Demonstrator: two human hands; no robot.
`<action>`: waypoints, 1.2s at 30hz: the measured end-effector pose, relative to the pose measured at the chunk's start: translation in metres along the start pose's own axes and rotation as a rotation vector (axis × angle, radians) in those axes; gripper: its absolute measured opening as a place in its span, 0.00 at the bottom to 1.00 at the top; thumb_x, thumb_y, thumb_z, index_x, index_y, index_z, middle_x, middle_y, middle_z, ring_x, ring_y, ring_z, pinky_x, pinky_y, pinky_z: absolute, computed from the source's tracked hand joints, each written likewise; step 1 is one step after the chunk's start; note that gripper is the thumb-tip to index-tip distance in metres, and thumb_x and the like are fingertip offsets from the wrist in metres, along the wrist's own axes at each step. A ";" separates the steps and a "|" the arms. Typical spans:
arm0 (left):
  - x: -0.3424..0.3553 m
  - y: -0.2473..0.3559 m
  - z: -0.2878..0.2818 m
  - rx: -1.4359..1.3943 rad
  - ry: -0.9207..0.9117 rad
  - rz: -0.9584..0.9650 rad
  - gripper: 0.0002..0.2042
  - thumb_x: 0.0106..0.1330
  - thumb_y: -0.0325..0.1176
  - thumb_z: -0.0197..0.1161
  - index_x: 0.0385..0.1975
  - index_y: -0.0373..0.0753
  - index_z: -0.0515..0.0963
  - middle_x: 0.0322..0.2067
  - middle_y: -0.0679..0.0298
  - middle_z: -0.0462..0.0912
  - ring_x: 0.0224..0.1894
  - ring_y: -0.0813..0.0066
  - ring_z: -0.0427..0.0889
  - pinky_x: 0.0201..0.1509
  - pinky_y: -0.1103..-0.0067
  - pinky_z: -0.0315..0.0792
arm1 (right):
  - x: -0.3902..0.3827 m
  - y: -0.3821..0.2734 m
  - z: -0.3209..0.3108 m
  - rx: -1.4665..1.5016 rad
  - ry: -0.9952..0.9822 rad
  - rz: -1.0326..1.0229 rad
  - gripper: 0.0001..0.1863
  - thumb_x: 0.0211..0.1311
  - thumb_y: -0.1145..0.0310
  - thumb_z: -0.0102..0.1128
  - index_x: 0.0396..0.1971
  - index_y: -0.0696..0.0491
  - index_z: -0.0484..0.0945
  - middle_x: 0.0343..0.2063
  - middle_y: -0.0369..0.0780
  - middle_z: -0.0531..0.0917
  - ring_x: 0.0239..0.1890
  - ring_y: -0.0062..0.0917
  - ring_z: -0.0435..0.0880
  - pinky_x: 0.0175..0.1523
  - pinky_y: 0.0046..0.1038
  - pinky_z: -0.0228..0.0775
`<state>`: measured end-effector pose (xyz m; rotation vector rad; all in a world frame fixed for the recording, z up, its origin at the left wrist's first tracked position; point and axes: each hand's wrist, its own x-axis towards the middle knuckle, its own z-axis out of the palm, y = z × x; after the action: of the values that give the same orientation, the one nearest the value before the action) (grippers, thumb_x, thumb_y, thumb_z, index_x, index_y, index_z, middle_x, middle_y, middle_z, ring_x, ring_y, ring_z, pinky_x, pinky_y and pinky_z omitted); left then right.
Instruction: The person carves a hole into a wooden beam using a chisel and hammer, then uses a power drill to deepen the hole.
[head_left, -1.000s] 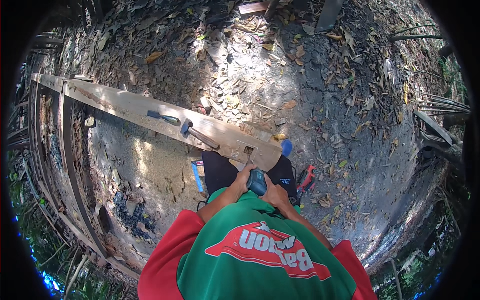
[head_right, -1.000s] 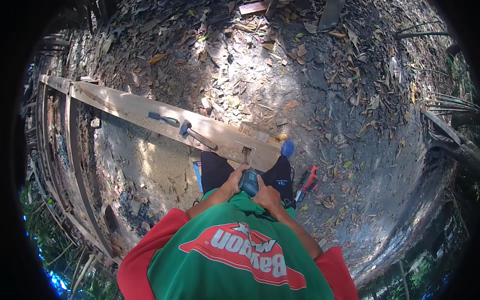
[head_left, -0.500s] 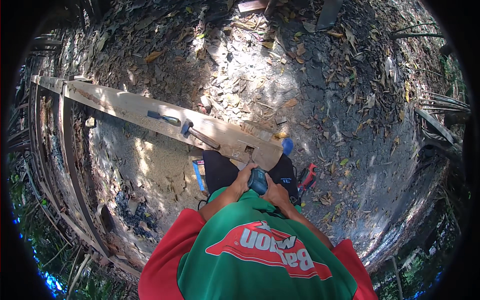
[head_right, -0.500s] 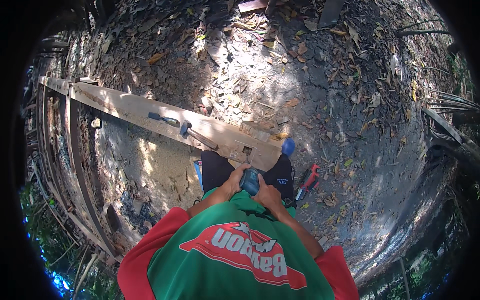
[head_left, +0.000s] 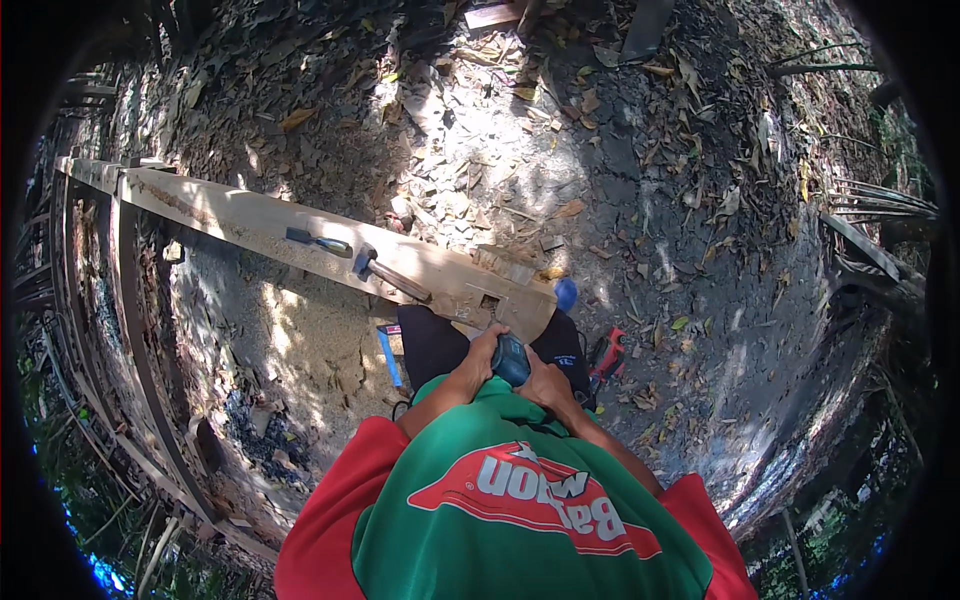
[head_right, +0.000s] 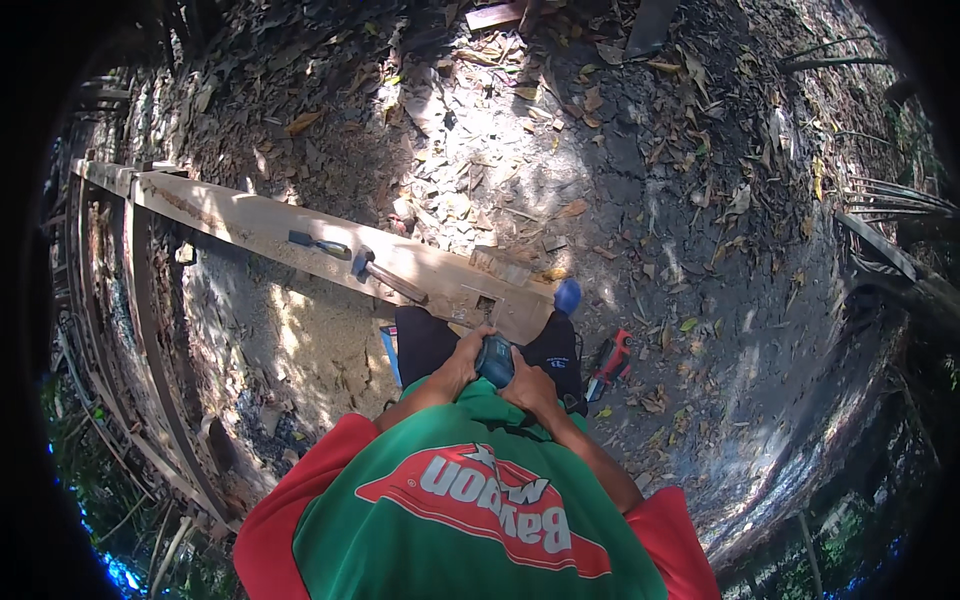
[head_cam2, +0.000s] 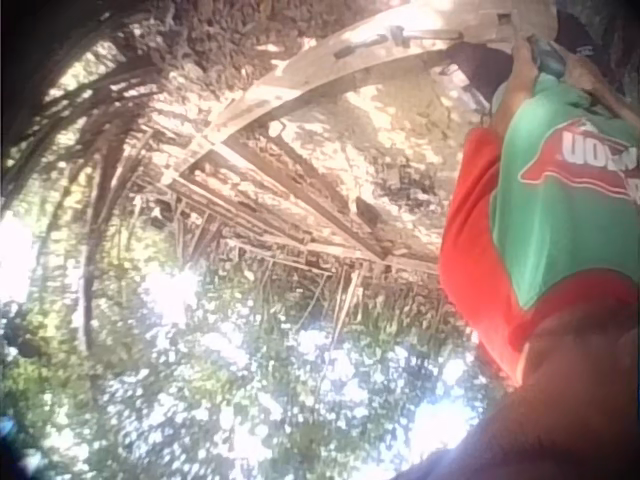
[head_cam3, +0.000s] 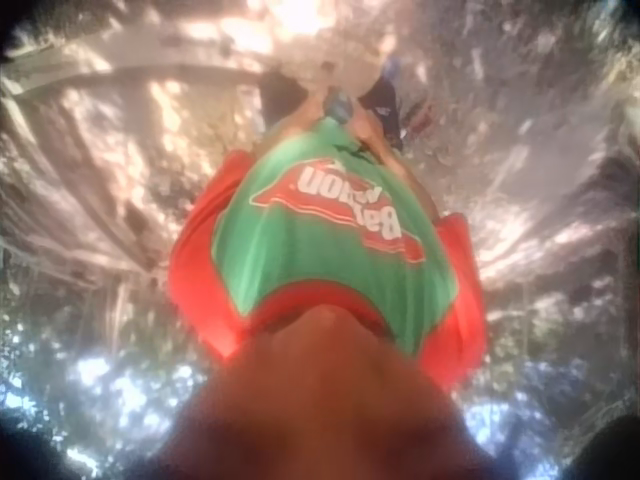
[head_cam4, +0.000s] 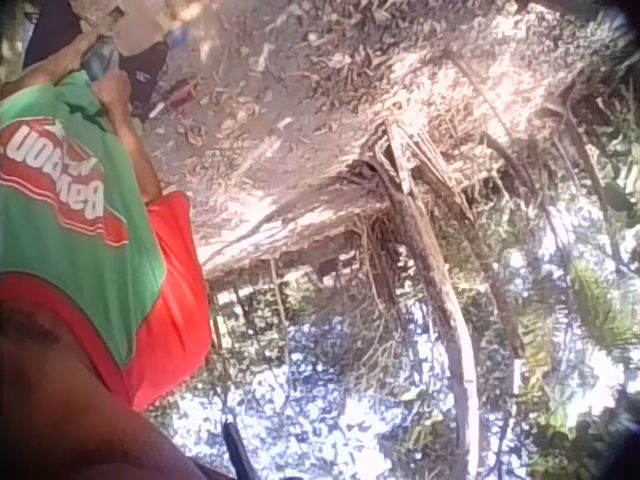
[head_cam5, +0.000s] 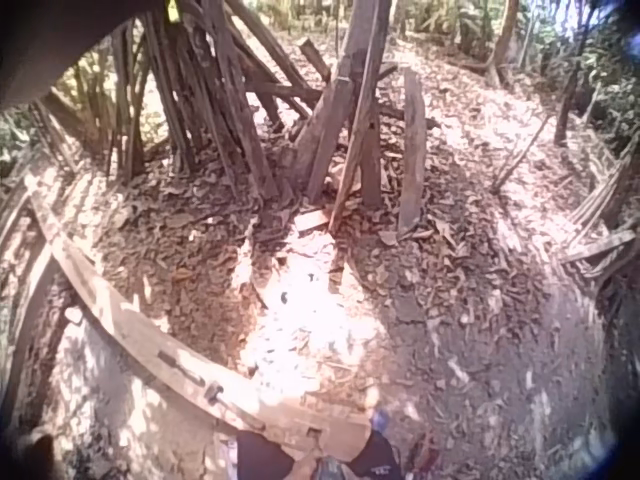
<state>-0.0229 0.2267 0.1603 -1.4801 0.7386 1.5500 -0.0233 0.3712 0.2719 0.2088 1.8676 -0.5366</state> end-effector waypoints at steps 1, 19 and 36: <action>0.005 -0.001 -0.004 -0.007 -0.020 0.014 0.14 0.56 0.42 0.64 0.34 0.38 0.76 0.25 0.61 0.80 0.23 0.65 0.81 0.31 0.65 0.80 | 0.001 -0.003 0.000 -0.027 0.005 -0.002 0.55 0.36 0.53 0.70 0.69 0.49 0.55 0.38 0.55 0.83 0.43 0.49 0.83 0.51 0.42 0.74; 0.037 -0.010 -0.025 -0.112 -0.123 -0.011 0.13 0.59 0.42 0.61 0.35 0.39 0.75 0.25 0.60 0.81 0.24 0.64 0.83 0.31 0.64 0.81 | 0.009 -0.013 -0.011 -0.216 -0.053 -0.045 0.51 0.39 0.57 0.67 0.69 0.50 0.55 0.35 0.55 0.84 0.40 0.48 0.84 0.49 0.42 0.76; 0.019 0.000 -0.016 -0.009 -0.085 -0.012 0.12 0.62 0.41 0.58 0.34 0.37 0.76 0.24 0.61 0.81 0.23 0.66 0.82 0.32 0.68 0.81 | 0.003 -0.007 -0.005 -0.075 -0.036 -0.008 0.55 0.38 0.53 0.70 0.70 0.47 0.53 0.39 0.55 0.83 0.43 0.49 0.83 0.51 0.42 0.74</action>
<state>-0.0143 0.2166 0.1395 -1.4133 0.6734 1.5989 -0.0317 0.3670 0.2730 0.1405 1.8512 -0.4719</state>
